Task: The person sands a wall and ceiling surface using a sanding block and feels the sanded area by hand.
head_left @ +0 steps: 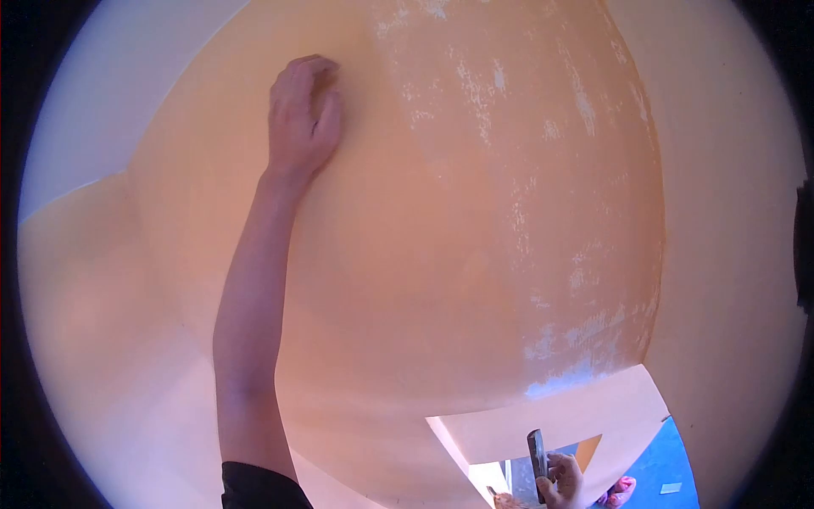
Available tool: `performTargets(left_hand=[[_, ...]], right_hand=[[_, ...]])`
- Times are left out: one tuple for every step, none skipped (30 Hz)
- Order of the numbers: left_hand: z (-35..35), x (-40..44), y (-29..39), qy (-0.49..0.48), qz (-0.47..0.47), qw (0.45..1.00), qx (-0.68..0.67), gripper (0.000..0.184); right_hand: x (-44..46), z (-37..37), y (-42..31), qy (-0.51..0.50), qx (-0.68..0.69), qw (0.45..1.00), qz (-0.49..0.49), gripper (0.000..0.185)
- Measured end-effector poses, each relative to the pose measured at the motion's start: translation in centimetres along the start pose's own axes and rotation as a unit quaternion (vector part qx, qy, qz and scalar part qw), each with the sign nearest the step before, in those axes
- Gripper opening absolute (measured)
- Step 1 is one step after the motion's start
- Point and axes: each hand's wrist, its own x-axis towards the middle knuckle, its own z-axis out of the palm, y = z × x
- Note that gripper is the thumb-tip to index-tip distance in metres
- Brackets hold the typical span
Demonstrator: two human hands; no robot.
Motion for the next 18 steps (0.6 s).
performTargets(left_hand=[[0.3,0.6,0.3,-0.015,-0.012,1.000,-0.013,0.029],[0.5,1.6,0.4,-0.015,-0.007,1.000,-0.011,0.029],[1.0,3.0,0.2,-0.018,-0.005,1.000,-0.014,0.032],[1.5,4.2,-0.2,-0.021,-0.006,1.000,-0.018,0.035],[1.9,5.5,-0.9,-0.020,-0.004,1.000,-0.017,0.035],[2.4,7.0,-1.9,-0.030,-0.001,0.999,0.008,0.038],[2.8,8.5,-2.8,-0.040,0.002,0.999,0.034,0.041],[3.7,10.0,-4.0,-0.037,0.006,0.999,0.037,0.041],[4.6,11.3,-5.5,-0.041,0.007,0.997,0.057,0.045],[5.4,12.0,-6.6,-0.045,0.008,0.996,0.077,0.048],[6.2,12.3,-6.9,-0.038,0.011,0.996,0.079,0.048],[7.2,12.5,-6.7,-0.035,-0.012,0.996,0.083,0.050],[8.0,12.9,-6.5,-0.032,-0.035,0.995,0.087,0.053],[8.2,12.9,-5.4,-0.025,-0.034,0.995,0.086,0.053],[8.5,12.5,-4.2,-0.018,-0.045,0.992,0.118,0.053],[8.0,12.4,-3.2,-0.015,-0.054,0.986,0.156,0.054],[7.9,12.6,-3.1,-0.007,-0.054,0.987,0.153,0.054],[7.6,12.8,-3.1,-0.006,-0.047,0.989,0.138,0.054]], right_hand=[[0.1,0.3,0.9,0.002,0.041,0.999,0.012,0.037],[0.3,0.6,0.9,-0.009,0.098,0.995,0.036,0.034],[1.0,1.3,-0.3,-0.009,0.101,0.994,0.033,0.034],[1.6,2.0,-2.0,-0.016,0.125,0.991,0.049,0.033],[1.9,2.3,-3.0,-0.022,0.149,0.986,0.065,0.032],[2.2,2.6,-2.5,-0.055,0.163,0.983,0.070,0.032],[2.6,2.6,-2.5,-0.070,0.137,0.988,0.012,0.033],[3.1,2.9,-3.6,-0.075,0.150,0.986,0.002,0.035],[3.5,3.3,-4.3,-0.080,0.163,0.983,-0.011,0.036],[4.0,3.9,-4.5,-0.081,0.163,0.983,-0.018,0.036],[4.4,4.4,-4.6,-0.065,0.204,0.976,-0.040,0.038],[4.9,4.5,-4.6,-0.050,0.243,0.967,-0.062,0.040],[5.3,4.2,-4.8,-0.048,0.240,0.967,-0.068,0.040],[5.9,3.9,-5.2,-0.058,0.243,0.966,-0.063,0.042],[6.6,3.5,-5.7,-0.067,0.245,0.965,-0.056,0.044],[7.4,3.4,-6.3,-0.059,0.258,0.961,-0.078,0.047],[8.4,3.2,-6.8,-0.055,0.254,0.962,-0.084,0.047],[9.6,2.9,-7.2,0.000,0.185,0.971,-0.152,0.046]])
